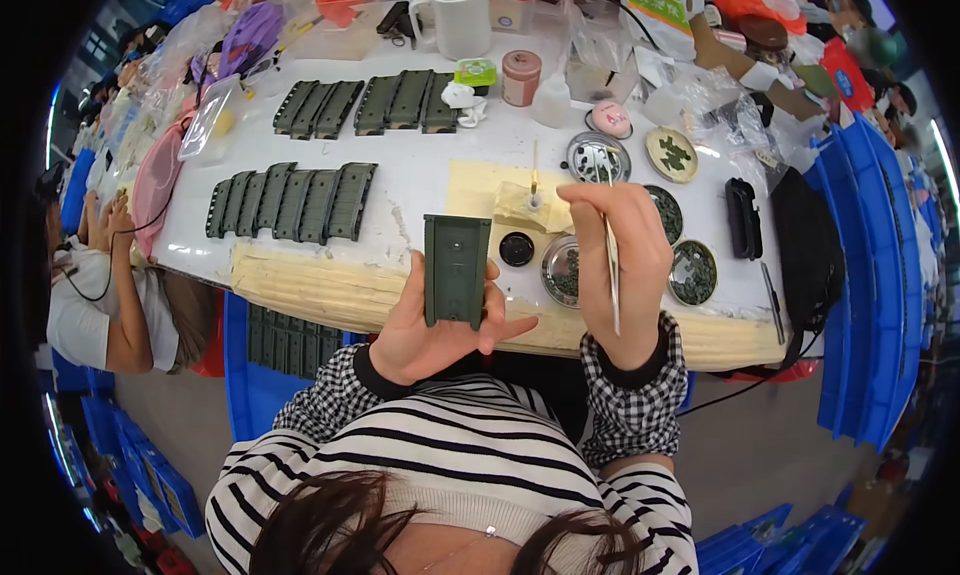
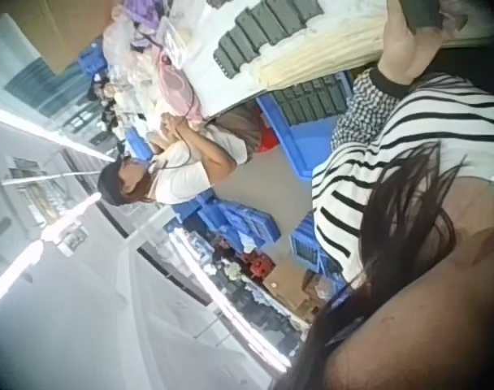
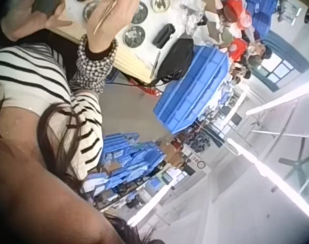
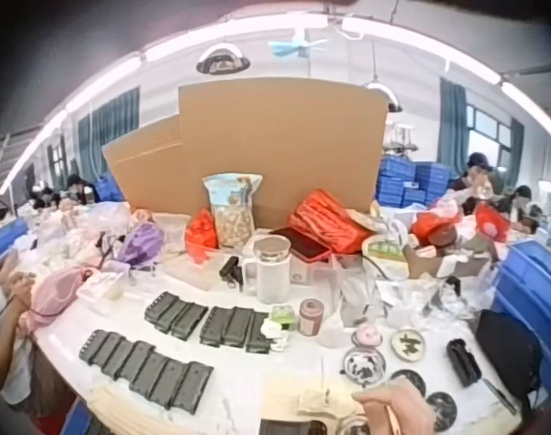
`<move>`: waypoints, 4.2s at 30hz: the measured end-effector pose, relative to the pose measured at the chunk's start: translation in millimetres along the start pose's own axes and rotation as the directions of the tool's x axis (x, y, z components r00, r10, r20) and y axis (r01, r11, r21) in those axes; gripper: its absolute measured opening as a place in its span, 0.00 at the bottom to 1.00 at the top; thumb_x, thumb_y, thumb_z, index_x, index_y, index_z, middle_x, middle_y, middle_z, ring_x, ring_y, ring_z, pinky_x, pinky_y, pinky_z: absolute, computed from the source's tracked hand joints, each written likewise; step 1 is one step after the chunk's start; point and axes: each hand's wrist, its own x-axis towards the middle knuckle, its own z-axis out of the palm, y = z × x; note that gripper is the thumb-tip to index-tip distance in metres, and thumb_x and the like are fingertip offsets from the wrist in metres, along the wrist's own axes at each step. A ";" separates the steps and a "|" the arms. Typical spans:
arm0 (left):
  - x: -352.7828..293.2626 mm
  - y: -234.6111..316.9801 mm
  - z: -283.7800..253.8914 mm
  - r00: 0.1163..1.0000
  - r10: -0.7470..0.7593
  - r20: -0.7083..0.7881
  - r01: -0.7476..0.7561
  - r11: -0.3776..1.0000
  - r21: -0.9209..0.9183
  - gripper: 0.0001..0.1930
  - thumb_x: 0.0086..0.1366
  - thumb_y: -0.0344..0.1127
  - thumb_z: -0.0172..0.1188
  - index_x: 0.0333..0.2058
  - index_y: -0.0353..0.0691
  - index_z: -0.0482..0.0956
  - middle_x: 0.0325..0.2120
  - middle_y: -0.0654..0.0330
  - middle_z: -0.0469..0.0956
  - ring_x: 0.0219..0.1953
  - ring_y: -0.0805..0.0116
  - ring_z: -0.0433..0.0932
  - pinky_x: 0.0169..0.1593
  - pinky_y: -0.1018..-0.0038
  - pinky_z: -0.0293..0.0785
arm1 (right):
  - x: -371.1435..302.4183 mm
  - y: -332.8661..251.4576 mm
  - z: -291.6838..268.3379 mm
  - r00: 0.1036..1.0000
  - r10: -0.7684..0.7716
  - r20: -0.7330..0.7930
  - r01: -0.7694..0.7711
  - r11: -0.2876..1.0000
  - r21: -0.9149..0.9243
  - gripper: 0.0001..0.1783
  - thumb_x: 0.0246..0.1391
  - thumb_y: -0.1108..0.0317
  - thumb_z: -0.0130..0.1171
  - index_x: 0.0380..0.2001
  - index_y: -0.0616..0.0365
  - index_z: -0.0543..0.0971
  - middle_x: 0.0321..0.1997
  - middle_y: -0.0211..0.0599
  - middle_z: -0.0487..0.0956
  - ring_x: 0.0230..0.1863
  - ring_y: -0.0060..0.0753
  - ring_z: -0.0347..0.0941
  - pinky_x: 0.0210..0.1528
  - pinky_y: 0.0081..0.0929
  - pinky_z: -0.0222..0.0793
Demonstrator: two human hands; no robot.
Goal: Assembling a miniature toy tank by picking up small components with tweezers and attaching them to the hull.
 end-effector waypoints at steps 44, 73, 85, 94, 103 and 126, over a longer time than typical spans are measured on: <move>-6.5 -5.7 -4.9 0.994 -0.080 0.073 0.083 0.996 -0.031 0.33 0.72 0.58 0.21 0.65 0.38 0.49 0.37 0.51 0.76 0.38 0.59 0.77 0.62 0.58 0.59 | -5.9 -1.5 19.6 0.988 0.148 -0.032 -0.139 0.971 0.193 0.02 0.53 0.77 0.60 0.31 0.64 0.79 0.28 0.36 0.76 0.28 0.27 0.72 0.33 0.21 0.66; -12.9 14.4 9.0 0.931 0.097 -0.353 0.062 0.909 0.412 0.17 0.71 0.32 0.45 0.56 0.38 0.57 0.43 0.48 0.75 0.40 0.63 0.80 0.45 0.67 0.80 | 24.1 121.1 -53.3 0.844 0.306 0.440 -0.085 0.888 -0.453 0.09 0.47 0.72 0.63 0.31 0.65 0.78 0.28 0.42 0.78 0.29 0.34 0.74 0.34 0.27 0.68; -14.3 4.8 6.2 0.934 0.258 -0.248 -0.051 0.783 0.620 0.18 0.69 0.29 0.49 0.55 0.39 0.59 0.43 0.50 0.76 0.42 0.66 0.78 0.49 0.70 0.76 | 26.0 126.2 -46.3 0.839 0.392 0.378 -0.165 0.844 -0.510 0.11 0.47 0.67 0.61 0.28 0.66 0.78 0.23 0.43 0.79 0.25 0.35 0.76 0.31 0.29 0.70; -17.3 9.3 3.0 0.948 0.245 -0.206 -0.063 0.773 0.631 0.18 0.68 0.27 0.50 0.54 0.35 0.59 0.45 0.53 0.74 0.46 0.70 0.76 0.51 0.74 0.75 | 26.9 128.8 -51.7 0.858 0.375 0.351 -0.162 0.846 -0.508 0.10 0.45 0.68 0.59 0.27 0.66 0.78 0.23 0.45 0.78 0.25 0.40 0.75 0.30 0.30 0.69; -16.6 7.2 0.9 0.956 0.244 -0.164 -0.078 0.749 0.657 0.17 0.68 0.26 0.50 0.54 0.35 0.60 0.45 0.53 0.73 0.46 0.70 0.76 0.50 0.74 0.73 | 17.1 111.4 -63.6 0.913 0.314 0.260 -0.146 0.847 -0.512 0.08 0.43 0.73 0.60 0.27 0.64 0.72 0.21 0.38 0.77 0.20 0.28 0.68 0.25 0.24 0.62; -13.1 0.5 6.3 0.941 0.298 -0.159 -0.094 0.684 0.724 0.29 0.68 0.24 0.49 0.65 0.37 0.50 0.50 0.52 0.70 0.48 0.69 0.73 0.51 0.73 0.74 | -43.8 0.3 7.5 0.901 0.305 0.310 -0.390 0.881 0.267 0.07 0.47 0.80 0.64 0.31 0.62 0.79 0.27 0.23 0.77 0.16 0.06 0.53 0.17 0.11 0.47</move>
